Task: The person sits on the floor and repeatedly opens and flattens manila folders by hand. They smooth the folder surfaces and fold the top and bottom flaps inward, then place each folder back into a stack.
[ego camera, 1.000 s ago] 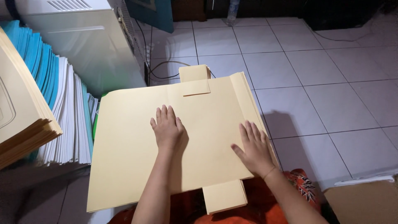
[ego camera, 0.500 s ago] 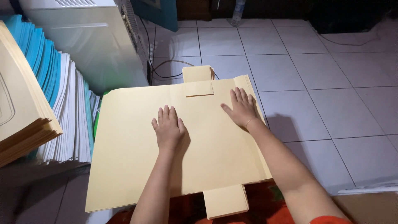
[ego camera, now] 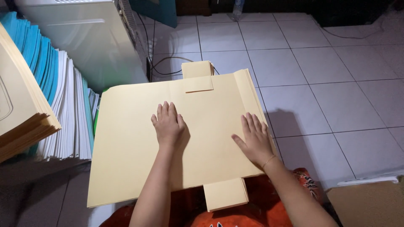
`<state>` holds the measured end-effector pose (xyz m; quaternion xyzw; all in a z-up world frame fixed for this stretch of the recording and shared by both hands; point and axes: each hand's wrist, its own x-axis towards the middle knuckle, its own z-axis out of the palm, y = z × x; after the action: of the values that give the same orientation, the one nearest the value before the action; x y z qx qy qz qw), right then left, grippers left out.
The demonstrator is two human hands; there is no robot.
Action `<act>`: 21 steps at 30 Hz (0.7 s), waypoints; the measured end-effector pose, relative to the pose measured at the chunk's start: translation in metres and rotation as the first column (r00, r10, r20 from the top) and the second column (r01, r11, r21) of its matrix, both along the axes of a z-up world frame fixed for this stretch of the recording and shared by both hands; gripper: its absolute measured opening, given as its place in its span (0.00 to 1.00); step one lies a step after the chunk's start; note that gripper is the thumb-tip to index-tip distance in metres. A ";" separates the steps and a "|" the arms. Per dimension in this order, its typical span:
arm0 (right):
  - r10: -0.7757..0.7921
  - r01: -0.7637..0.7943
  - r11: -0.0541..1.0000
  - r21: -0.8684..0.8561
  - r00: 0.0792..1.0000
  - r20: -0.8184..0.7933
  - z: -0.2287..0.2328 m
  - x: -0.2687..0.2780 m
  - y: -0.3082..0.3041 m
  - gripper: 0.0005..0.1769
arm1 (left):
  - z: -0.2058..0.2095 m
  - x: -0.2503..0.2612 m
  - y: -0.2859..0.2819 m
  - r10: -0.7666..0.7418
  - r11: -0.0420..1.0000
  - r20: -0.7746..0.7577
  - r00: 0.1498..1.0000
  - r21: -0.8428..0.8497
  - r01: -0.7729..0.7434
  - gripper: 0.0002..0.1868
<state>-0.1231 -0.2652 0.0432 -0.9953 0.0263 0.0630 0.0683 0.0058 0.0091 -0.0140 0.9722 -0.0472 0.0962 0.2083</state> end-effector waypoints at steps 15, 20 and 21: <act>0.431 -0.456 0.885 0.092 0.879 0.204 -0.044 -0.087 0.113 0.41 | -0.024 0.007 -0.002 0.021 1.000 0.140 0.990 -0.018 -0.019 0.31; 0.149 -0.167 0.983 0.071 0.966 0.211 -0.057 -0.105 0.073 0.42 | -0.020 0.005 -0.002 0.019 0.999 0.098 0.995 -0.037 -0.015 0.31; 0.033 -0.054 0.995 0.078 0.968 0.248 -0.062 -0.108 0.064 0.43 | -0.018 0.004 -0.003 0.022 0.999 0.114 0.993 -0.042 -0.017 0.31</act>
<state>-0.2307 -0.2016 -0.0185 -0.9920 -0.0071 -0.0587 0.1117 0.0100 0.0063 -0.0315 0.9611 -0.0475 0.1546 0.2239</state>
